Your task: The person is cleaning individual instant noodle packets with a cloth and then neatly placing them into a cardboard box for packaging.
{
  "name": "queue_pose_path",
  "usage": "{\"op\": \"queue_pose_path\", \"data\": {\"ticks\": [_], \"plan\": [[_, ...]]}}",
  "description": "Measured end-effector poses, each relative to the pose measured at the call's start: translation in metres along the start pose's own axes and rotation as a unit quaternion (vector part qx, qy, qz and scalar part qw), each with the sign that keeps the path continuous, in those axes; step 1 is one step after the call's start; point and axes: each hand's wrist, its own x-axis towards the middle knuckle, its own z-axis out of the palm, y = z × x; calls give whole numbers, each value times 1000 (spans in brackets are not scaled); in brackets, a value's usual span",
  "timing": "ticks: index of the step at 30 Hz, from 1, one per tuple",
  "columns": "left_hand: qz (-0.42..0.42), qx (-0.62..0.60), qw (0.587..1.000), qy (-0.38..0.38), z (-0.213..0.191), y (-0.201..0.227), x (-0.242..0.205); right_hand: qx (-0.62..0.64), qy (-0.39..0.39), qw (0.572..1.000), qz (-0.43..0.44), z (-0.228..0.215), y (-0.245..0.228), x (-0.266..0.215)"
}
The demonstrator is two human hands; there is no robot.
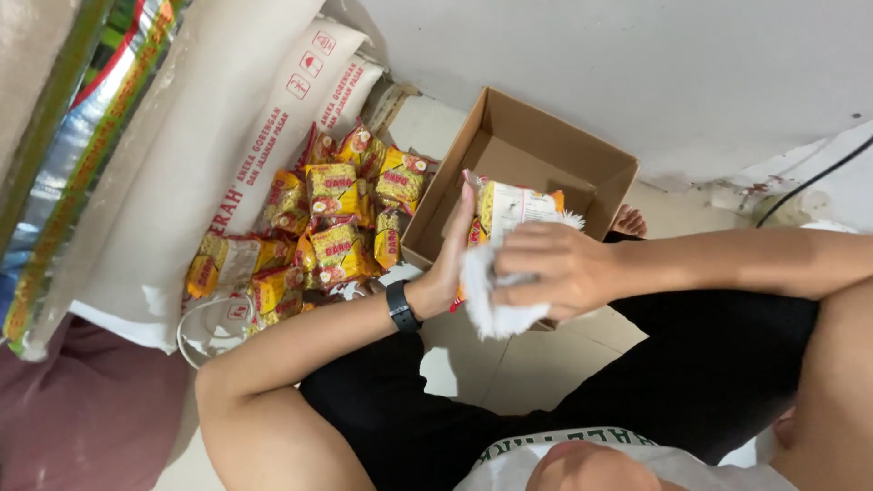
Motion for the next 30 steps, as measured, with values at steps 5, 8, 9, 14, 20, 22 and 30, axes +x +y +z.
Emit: {"op": "queue_pose_path", "data": {"ticks": [5,8,9,14,20,22,30], "plan": [[-5,-39,999,-4,25,31,-17,-19,56,997,52,-4,22,-17],[-14,-37,999,-4,32,24,-27,-21,81,985,150,-5,34,-28],[-22,-40,999,-7,34,20,-29,-26,83,980,177,-3,38,-32],[-13,-32,999,-5,15,10,-16,20,17,999,38,-6,4,-2],[12,-3,1000,-24,33,25,-27,5,38,999,35,-5,23,-18],[9,1,1000,-28,10,8,-8,-15,61,994,94,-5,26,-19],[10,-45,999,-5,38,17,-24,27,-2,998,-57,-5,10,-12]]}}
